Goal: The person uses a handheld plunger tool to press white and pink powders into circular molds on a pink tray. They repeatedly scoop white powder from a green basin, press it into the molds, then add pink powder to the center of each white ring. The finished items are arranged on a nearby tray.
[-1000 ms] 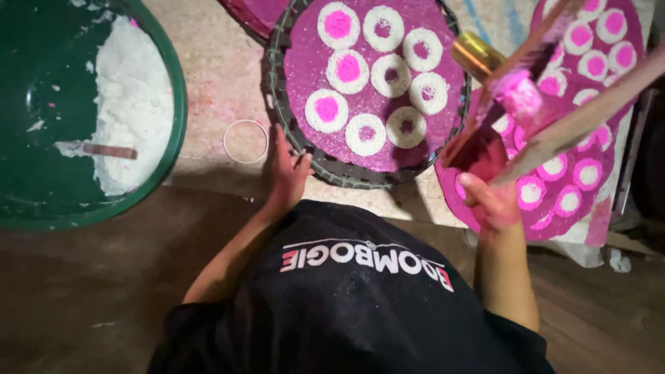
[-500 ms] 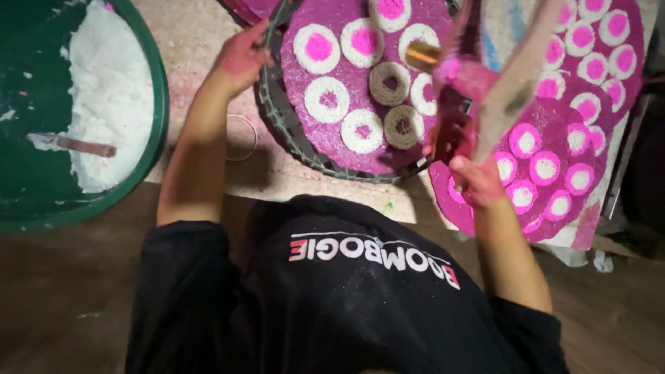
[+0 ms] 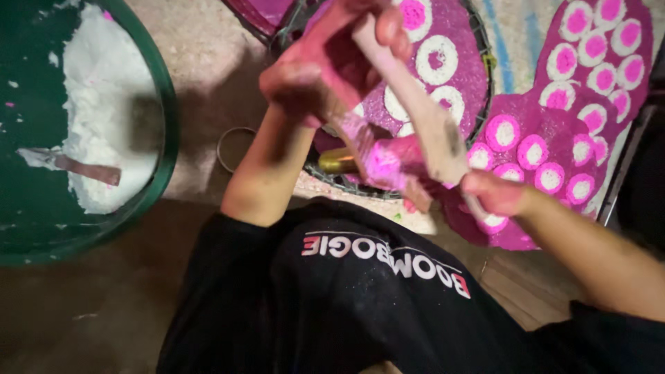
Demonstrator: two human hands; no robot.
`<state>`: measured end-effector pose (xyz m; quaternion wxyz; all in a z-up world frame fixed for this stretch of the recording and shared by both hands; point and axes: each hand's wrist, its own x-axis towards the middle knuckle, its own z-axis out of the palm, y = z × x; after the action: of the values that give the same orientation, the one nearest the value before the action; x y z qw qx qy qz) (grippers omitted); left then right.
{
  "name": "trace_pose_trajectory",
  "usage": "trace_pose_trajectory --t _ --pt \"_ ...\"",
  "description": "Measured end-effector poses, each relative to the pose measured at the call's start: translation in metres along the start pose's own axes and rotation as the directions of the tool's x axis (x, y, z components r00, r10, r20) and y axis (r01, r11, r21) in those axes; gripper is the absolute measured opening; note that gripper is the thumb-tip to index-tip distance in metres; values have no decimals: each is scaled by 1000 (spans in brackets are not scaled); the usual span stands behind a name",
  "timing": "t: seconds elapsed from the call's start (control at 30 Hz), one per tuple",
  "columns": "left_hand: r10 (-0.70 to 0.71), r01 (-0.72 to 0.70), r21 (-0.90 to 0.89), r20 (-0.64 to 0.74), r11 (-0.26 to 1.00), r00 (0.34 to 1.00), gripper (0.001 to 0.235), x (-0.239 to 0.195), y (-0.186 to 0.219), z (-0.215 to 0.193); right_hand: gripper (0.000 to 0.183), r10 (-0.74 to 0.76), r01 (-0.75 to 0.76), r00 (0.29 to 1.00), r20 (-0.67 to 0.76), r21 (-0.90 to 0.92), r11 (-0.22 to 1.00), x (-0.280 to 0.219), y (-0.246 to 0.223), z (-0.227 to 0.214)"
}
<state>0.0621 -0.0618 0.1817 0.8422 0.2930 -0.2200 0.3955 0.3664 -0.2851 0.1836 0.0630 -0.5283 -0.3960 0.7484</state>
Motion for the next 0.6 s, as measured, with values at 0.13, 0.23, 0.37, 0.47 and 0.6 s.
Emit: trace_pose_trajectory --t 0.13,0.23,0.37,0.47,0.6 --pt "58 -59 13 40 998 998 49 20 -1 -32 110 -120 119 992 22 54 991 -13 -20 -32" --pt "82 -83 28 36 996 996 45 27 -2 -54 109 -109 106 994 -31 -78 991 -11 -55 -37" --pt "-52 23 -155 -190 988 980 56 25 -10 -72 109 -36 34 998 -55 -39 999 3 -88 -31" --pt "179 -208 -164 -175 964 968 42 22 -27 -87 111 -22 6 995 -94 -175 985 19 -86 -27" --pt "204 -249 -210 -217 945 955 40 11 -43 -113 105 -34 14 982 -183 -107 994 36 -72 -21"
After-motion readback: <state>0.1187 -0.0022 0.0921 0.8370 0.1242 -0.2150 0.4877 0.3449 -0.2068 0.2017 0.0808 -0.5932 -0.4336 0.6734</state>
